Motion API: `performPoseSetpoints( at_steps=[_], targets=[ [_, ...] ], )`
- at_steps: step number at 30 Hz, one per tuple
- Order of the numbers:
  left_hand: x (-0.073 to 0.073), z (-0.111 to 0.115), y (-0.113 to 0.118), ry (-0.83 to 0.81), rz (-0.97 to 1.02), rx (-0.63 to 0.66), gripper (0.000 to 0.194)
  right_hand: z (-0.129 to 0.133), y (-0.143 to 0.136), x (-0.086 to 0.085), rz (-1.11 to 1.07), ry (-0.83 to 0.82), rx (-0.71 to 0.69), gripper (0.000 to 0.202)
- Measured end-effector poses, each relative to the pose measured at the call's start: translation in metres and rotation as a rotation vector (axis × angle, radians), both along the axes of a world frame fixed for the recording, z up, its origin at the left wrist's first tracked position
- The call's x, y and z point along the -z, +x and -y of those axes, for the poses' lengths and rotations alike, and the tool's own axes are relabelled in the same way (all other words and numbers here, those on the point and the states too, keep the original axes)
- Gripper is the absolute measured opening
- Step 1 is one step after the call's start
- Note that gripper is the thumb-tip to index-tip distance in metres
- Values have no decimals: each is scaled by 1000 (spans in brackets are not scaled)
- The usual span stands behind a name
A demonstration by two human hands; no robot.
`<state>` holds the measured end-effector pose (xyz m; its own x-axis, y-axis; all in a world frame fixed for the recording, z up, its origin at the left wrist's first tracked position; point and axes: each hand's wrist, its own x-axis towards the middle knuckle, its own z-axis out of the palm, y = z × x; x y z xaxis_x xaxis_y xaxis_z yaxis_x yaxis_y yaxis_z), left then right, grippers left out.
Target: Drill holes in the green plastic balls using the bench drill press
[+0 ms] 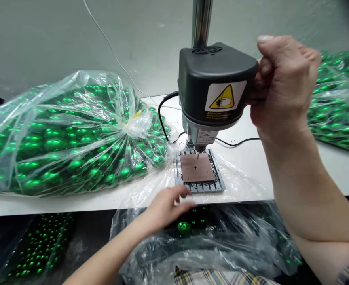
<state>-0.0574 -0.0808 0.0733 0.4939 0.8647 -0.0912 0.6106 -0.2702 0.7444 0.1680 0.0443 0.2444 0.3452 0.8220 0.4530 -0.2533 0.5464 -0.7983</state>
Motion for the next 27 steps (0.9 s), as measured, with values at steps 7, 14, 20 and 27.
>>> performPoseSetpoints(
  at_steps=[7,14,20,27],
  targets=[
    [6,-148,-48,472,-254,-642,28,-1,1,1,-32,19,-4,51],
    [2,-209,-80,474,-396,-510,63,-1,1,6,-34,79,-63,42],
    [-6,-244,-64,307,-378,-336,26,0,-1,5,-36,75,-65,42],
    [2,-246,-53,279,-236,-437,23,-1,1,6,-17,93,-83,41]
  ],
)
